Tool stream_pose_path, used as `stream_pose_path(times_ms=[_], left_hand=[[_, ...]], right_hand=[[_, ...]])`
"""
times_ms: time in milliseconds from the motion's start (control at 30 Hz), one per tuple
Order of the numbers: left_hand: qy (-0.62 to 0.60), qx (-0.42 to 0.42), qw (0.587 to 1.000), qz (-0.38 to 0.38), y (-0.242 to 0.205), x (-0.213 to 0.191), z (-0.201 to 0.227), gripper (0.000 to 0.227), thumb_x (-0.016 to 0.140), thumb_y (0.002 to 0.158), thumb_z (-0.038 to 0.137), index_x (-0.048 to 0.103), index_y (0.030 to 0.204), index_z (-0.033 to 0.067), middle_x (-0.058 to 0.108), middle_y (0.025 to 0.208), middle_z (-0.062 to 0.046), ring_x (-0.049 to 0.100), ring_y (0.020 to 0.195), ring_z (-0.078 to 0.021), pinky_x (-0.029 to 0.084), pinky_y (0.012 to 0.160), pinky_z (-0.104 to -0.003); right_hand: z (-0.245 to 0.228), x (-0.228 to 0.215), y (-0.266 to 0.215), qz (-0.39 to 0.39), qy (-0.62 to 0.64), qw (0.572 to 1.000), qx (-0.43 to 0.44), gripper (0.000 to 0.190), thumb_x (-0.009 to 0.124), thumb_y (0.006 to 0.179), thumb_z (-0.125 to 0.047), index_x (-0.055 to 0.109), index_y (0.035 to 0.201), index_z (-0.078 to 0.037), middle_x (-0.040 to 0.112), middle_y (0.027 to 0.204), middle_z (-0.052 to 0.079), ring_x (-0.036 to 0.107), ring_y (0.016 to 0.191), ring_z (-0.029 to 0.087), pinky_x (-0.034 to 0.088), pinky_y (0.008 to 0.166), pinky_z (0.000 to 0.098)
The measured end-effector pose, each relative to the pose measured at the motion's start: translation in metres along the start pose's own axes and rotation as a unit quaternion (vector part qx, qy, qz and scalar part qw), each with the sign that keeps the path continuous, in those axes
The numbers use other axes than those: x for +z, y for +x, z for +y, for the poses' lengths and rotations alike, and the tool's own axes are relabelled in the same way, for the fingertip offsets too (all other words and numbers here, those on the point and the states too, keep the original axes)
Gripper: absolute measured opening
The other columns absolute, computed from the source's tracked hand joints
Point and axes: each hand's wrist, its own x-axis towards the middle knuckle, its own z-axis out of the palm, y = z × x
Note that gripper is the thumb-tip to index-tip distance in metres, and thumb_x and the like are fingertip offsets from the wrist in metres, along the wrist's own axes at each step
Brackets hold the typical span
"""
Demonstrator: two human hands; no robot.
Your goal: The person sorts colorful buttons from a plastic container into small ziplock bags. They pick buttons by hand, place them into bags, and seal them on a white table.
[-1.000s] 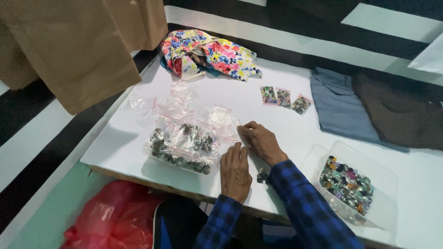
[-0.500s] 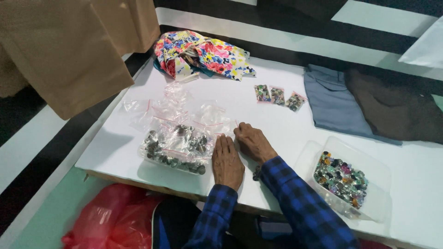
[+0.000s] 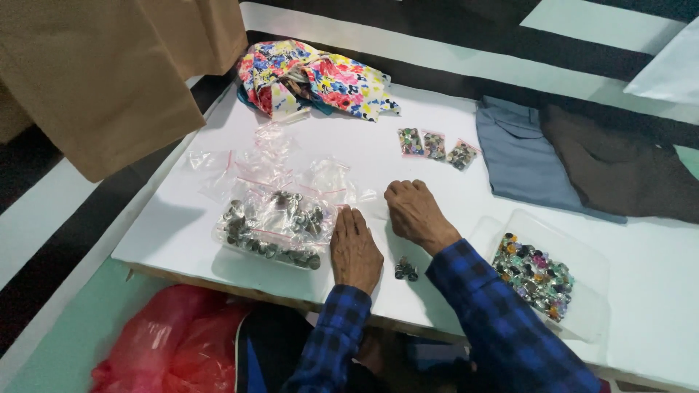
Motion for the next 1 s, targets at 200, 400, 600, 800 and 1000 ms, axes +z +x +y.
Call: stream_pose_path(times_ms=[200, 400, 600, 800, 1000], left_hand=[[-0.048, 0.000, 0.999, 0.018, 0.003, -0.007, 0.001, 0.061, 0.057, 0.095, 0.017, 0.038, 0.150, -0.0045, 0.036, 0.152, -0.032, 0.036, 0.143, -0.0434, 0.035, 0.116, -0.052], [-0.501, -0.107, 0.857, -0.047, 0.015, -0.081, 0.030, 0.082, 0.064, 0.096, 0.029, 0.015, 0.157, 0.0026, 0.031, 0.156, -0.029, 0.037, 0.143, -0.0441, 0.036, 0.114, -0.058], [-0.679, -0.192, 0.707, -0.028, 0.027, -0.054, 0.040, 0.040, 0.082, 0.083, 0.010, 0.066, 0.120, 0.0140, 0.076, 0.090, -0.001, 0.071, 0.094, -0.0101, 0.055, 0.094, -0.031], [-0.756, -0.281, 0.590, 0.018, 0.034, -0.105, 0.059, 0.028, 0.084, 0.082, 0.007, 0.063, 0.101, 0.0092, 0.074, 0.087, -0.005, 0.062, 0.085, -0.0098, 0.051, 0.091, -0.031], [-0.752, -0.249, 0.608, 0.050, 0.025, -0.127, 0.063, 0.023, 0.084, 0.082, 0.008, 0.063, 0.093, 0.0084, 0.075, 0.084, -0.007, 0.068, 0.084, -0.0116, 0.052, 0.089, -0.033]], right_hand=[[0.026, -0.058, -0.025, -0.032, 0.313, 0.939, 0.137, 0.021, 0.053, 0.091, -0.019, 0.070, 0.097, -0.009, 0.067, 0.125, 0.011, 0.069, 0.109, 0.031, 0.058, 0.089, 0.0444], [0.035, -0.112, -0.061, -0.080, 0.617, 0.770, 0.139, 0.027, 0.061, 0.083, -0.023, 0.072, 0.090, 0.000, 0.063, 0.133, 0.020, 0.060, 0.125, 0.045, 0.046, 0.107, 0.0603], [0.037, -0.121, -0.084, -0.055, 0.729, 0.666, 0.149, 0.026, 0.063, 0.092, -0.024, 0.068, 0.094, 0.001, 0.066, 0.118, 0.023, 0.063, 0.115, 0.037, 0.048, 0.104, 0.0554], [0.022, -0.132, -0.104, 0.033, 0.755, 0.636, 0.155, 0.043, 0.074, 0.090, -0.033, 0.073, 0.116, 0.002, 0.076, 0.103, 0.022, 0.070, 0.108, 0.032, 0.051, 0.100, 0.0500], [0.012, -0.138, -0.117, 0.101, 0.740, 0.643, 0.171, 0.021, 0.073, 0.090, -0.017, 0.079, 0.103, -0.001, 0.081, 0.087, 0.016, 0.075, 0.090, 0.022, 0.056, 0.092, 0.0410]])
